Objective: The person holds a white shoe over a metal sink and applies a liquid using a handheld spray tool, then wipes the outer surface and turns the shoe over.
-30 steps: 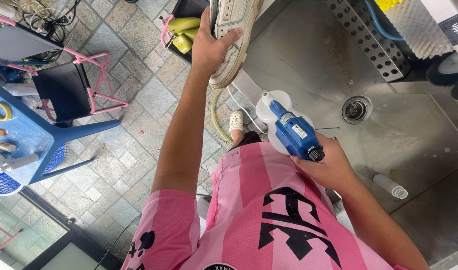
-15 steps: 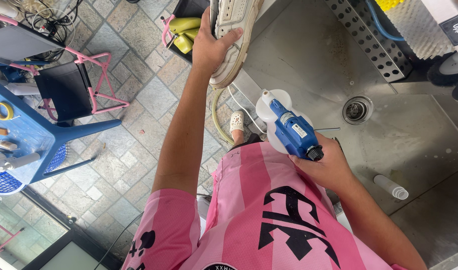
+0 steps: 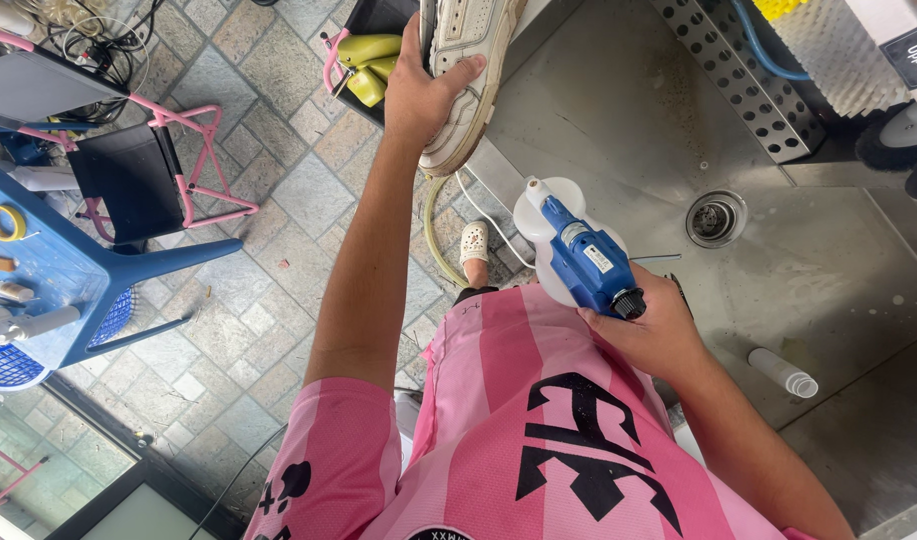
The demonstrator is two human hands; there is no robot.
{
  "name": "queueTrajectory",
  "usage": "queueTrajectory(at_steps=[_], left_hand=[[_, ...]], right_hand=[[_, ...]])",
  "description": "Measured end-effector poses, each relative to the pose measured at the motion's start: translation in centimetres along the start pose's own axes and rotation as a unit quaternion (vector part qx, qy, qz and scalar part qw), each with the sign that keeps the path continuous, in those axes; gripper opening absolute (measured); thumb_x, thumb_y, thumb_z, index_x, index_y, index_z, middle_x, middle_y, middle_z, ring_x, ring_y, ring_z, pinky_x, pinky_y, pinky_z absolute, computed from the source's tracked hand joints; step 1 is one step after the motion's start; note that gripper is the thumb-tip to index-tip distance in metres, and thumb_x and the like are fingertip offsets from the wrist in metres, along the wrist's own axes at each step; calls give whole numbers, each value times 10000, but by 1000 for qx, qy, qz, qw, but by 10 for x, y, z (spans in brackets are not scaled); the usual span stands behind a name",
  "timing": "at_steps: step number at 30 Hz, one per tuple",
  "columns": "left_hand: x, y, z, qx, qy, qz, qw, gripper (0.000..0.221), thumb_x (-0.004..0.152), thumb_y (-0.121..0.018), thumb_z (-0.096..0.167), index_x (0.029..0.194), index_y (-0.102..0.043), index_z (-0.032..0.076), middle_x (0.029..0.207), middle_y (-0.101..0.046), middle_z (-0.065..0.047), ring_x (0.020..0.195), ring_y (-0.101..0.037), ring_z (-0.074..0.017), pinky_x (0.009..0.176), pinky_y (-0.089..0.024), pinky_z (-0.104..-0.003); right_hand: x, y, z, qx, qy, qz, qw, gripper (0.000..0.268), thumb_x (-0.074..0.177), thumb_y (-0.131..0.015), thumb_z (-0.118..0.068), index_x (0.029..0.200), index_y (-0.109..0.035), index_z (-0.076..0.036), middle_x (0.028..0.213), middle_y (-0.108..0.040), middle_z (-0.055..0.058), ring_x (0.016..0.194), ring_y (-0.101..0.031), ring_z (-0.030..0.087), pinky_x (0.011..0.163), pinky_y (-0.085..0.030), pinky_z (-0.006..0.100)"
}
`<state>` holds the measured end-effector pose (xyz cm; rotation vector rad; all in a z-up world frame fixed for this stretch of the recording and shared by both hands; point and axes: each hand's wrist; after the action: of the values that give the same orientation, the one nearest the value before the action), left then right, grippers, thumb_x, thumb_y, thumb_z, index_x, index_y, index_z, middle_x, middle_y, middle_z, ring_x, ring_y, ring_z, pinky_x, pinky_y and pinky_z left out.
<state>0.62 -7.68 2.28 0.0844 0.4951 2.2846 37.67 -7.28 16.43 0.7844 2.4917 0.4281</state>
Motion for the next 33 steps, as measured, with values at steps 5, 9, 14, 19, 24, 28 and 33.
queueTrajectory(at_steps=[5, 9, 14, 19, 24, 28, 33], left_hand=[[0, -1, -1, 5, 7, -3, 1000, 932, 769, -857, 463, 1507, -417, 103, 1185, -782, -159, 1047, -799, -262, 981, -591, -373], [4, -1, -6, 11, 15, -6, 1000, 940, 746, -854, 453, 1497, -424, 85, 1158, -773, -164, 1006, -794, -261, 949, -594, -371], [21, 18, -22, -271, 150, -142, 940, 916, 745, -863, 422, 1443, -467, -19, 1154, -735, -193, 992, -749, -296, 913, -623, -420], [7, 30, -43, -431, 289, -220, 826, 812, 781, -797, 460, 1402, -571, -11, 1222, -706, -225, 1042, -710, -310, 924, -585, -451], [-6, 21, -32, -460, 318, -273, 783, 807, 760, -809, 400, 1424, -554, 18, 1277, -708, -207, 1099, -709, -302, 992, -569, -425], [-2, 26, -13, -361, 336, -281, 824, 798, 742, -812, 420, 1401, -582, 32, 1221, -725, -187, 1031, -715, -267, 948, -565, -415], [6, 28, 5, -86, 216, -275, 933, 786, 720, -777, 521, 1322, -668, 28, 1157, -767, -134, 989, -736, -203, 926, -550, -321]], right_hand=[[-1, -2, 4, 32, 1, 13, 999, 322, 782, -819, -125, 1052, -679, -18, 856, -731, 37, 762, -636, 106, 725, -533, 285], [-3, -1, 8, 73, -13, 15, 997, 290, 802, -801, -118, 1044, -675, -18, 870, -731, 16, 776, -636, 79, 721, -532, 272], [-10, 8, 11, 96, -23, 4, 995, 288, 790, -809, -91, 1044, -703, -4, 861, -730, 36, 766, -640, 81, 715, -532, 265], [-15, 18, 5, 163, -75, -43, 983, 332, 756, -763, -63, 1077, -699, -9, 878, -770, 29, 775, -714, 107, 737, -579, 273], [-10, 20, -3, 126, -15, -52, 991, 288, 788, -769, -74, 1061, -711, -1, 910, -769, 56, 817, -723, 135, 763, -577, 287], [-7, 20, -6, 99, -30, -41, 994, 302, 776, -773, -84, 1059, -704, -4, 901, -783, 72, 805, -743, 148, 760, -588, 295], [-8, 23, -4, 117, -26, -39, 992, 304, 769, -755, -67, 1064, -708, -7, 927, -789, 77, 834, -755, 148, 784, -590, 298]])
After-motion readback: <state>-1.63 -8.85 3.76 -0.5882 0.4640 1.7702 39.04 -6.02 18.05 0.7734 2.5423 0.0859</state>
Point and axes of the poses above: each hand's wrist, its own x-axis towards the middle knuckle, its own y-axis out of the back of the hand, z = x × y
